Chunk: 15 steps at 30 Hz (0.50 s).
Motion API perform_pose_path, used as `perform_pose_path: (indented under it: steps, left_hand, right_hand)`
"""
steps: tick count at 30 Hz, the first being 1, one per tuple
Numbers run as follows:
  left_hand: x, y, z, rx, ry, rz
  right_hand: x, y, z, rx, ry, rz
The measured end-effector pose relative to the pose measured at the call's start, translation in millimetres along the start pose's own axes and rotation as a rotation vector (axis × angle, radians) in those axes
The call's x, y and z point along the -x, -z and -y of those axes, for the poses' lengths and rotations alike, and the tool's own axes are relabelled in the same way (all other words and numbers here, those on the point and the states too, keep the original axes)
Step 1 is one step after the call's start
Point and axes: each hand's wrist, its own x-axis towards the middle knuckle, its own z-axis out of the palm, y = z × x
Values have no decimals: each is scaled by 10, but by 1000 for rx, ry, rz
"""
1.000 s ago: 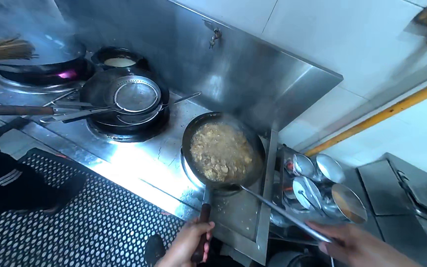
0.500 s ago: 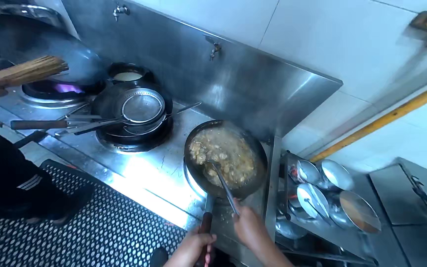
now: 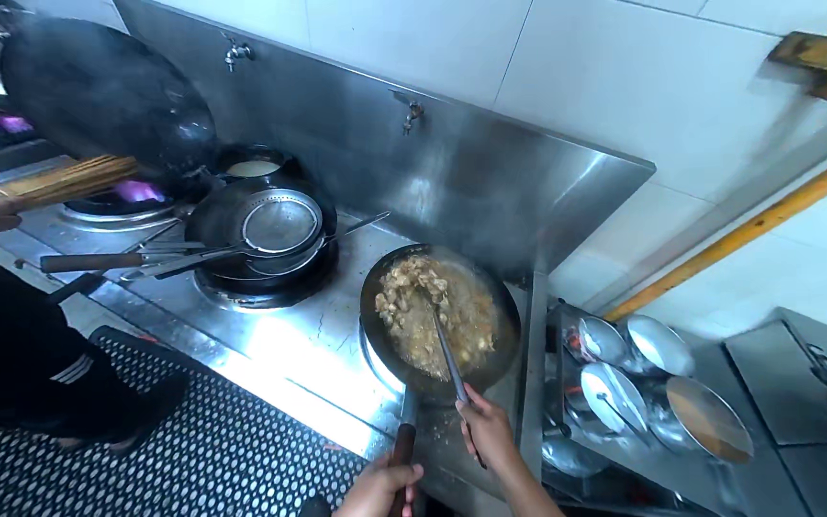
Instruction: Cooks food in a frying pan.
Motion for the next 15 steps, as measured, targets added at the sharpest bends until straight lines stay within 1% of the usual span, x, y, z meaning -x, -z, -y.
perform_pose_path:
  steps: [3,6,10,13,15]
  left_hand:
    - [1,-2,6,13,4,2]
    - [-8,15,3,15,5,14]
    - [-32,24,-8,15,10,17]
    - [-34,25,-17,4,7,25]
    - [-22,16,-21,1,-1,23]
  right_hand:
    - [148,145,-31,-164,-34,7]
    - [299,334,-40,-207,-4,19]
    - [360,691,93,-140,92,5]
    - [196,966,206,-30,182,-60]
    - [-8,1151,254,57,228,-89]
